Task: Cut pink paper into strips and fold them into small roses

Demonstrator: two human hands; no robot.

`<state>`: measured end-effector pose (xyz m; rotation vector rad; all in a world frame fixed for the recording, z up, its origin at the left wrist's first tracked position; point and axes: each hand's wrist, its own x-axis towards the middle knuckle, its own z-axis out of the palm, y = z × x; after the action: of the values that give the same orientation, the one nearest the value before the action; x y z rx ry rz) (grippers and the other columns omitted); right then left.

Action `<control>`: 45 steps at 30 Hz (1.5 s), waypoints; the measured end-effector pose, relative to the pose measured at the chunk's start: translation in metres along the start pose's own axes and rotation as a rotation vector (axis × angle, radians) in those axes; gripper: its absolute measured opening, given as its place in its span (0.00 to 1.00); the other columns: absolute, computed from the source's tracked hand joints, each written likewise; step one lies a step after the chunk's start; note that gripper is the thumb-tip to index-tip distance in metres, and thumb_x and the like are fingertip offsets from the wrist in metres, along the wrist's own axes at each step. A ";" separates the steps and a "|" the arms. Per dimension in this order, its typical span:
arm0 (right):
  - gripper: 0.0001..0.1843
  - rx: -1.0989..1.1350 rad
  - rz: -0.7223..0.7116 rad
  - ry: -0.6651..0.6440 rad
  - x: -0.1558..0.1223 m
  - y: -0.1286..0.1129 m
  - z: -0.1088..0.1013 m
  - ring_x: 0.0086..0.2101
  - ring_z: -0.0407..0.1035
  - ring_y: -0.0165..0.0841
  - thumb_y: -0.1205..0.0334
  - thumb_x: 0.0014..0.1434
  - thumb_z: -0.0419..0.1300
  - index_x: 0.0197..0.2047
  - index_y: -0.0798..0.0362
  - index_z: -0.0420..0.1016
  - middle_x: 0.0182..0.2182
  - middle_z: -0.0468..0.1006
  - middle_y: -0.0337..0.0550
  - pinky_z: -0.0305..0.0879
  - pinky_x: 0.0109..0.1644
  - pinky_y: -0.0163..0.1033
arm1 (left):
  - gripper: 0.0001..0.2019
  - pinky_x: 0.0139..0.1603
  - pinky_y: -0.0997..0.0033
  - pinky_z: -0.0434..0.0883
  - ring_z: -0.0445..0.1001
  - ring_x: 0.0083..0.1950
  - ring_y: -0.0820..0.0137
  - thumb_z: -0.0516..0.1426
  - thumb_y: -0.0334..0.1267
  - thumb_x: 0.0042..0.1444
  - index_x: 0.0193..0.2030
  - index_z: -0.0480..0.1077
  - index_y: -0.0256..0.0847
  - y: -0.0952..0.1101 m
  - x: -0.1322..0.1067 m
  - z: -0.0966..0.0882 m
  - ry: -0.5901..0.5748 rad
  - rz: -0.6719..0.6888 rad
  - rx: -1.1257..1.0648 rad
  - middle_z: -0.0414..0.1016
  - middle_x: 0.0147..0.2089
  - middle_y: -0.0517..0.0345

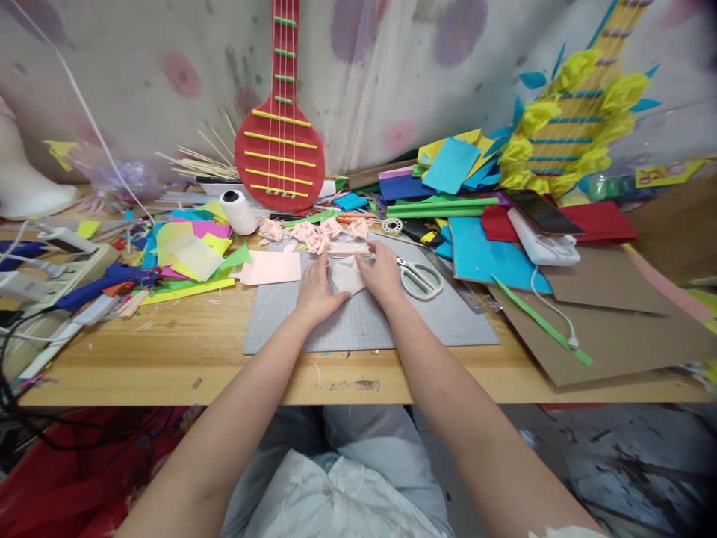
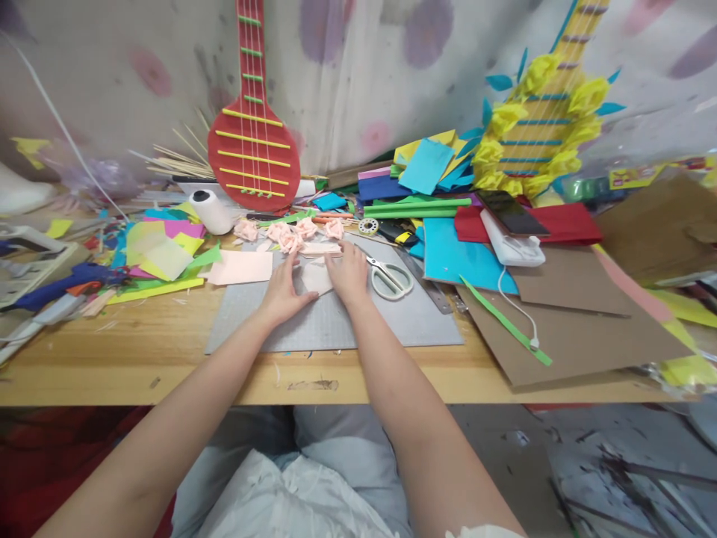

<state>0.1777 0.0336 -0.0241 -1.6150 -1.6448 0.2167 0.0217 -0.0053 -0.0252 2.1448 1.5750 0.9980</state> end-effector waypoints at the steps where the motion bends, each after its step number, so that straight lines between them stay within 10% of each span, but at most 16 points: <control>1: 0.18 0.023 0.025 -0.030 0.001 0.004 -0.002 0.42 0.65 0.38 0.57 0.54 0.53 0.46 0.56 0.68 0.41 0.73 0.50 0.58 0.50 0.44 | 0.40 0.58 0.54 0.60 0.63 0.56 0.59 0.61 0.37 0.42 0.62 0.48 0.39 0.000 0.000 0.000 0.008 -0.022 -0.015 0.65 0.55 0.46; 13: 0.12 0.026 0.084 -0.296 -0.007 -0.006 -0.013 0.31 0.68 0.32 0.63 0.51 0.52 0.39 0.49 0.71 0.28 0.75 0.37 0.61 0.37 0.37 | 0.23 0.54 0.54 0.62 0.66 0.50 0.60 0.54 0.33 0.49 0.54 0.58 0.38 0.005 -0.001 -0.004 0.050 -0.117 0.044 0.71 0.46 0.48; 19: 0.15 0.076 0.132 -0.156 -0.001 0.000 -0.011 0.32 0.67 0.32 0.64 0.52 0.49 0.43 0.51 0.70 0.33 0.75 0.40 0.62 0.37 0.38 | 0.22 0.40 0.67 0.69 0.71 0.34 0.72 0.50 0.31 0.51 0.54 0.55 0.42 0.000 0.000 -0.012 0.073 -0.228 -0.223 0.69 0.47 0.54; 24: 0.15 -0.004 0.109 -0.238 -0.001 0.001 -0.009 0.35 0.67 0.34 0.64 0.49 0.54 0.42 0.51 0.70 0.33 0.75 0.39 0.61 0.40 0.40 | 0.23 0.42 0.60 0.68 0.72 0.40 0.62 0.54 0.35 0.48 0.52 0.59 0.42 0.010 -0.001 -0.023 0.055 -0.334 0.066 0.71 0.41 0.52; 45: 0.21 0.245 0.220 -0.176 0.000 0.002 -0.007 0.30 0.66 0.31 0.70 0.45 0.48 0.44 0.52 0.64 0.34 0.72 0.39 0.63 0.38 0.39 | 0.26 0.35 0.73 0.68 0.69 0.33 0.76 0.52 0.25 0.44 0.52 0.55 0.43 -0.002 0.019 -0.016 -0.026 -0.160 -0.248 0.67 0.41 0.58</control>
<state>0.1834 0.0314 -0.0202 -1.6207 -1.4989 0.6645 0.0126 0.0105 -0.0079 1.8297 1.4963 1.0476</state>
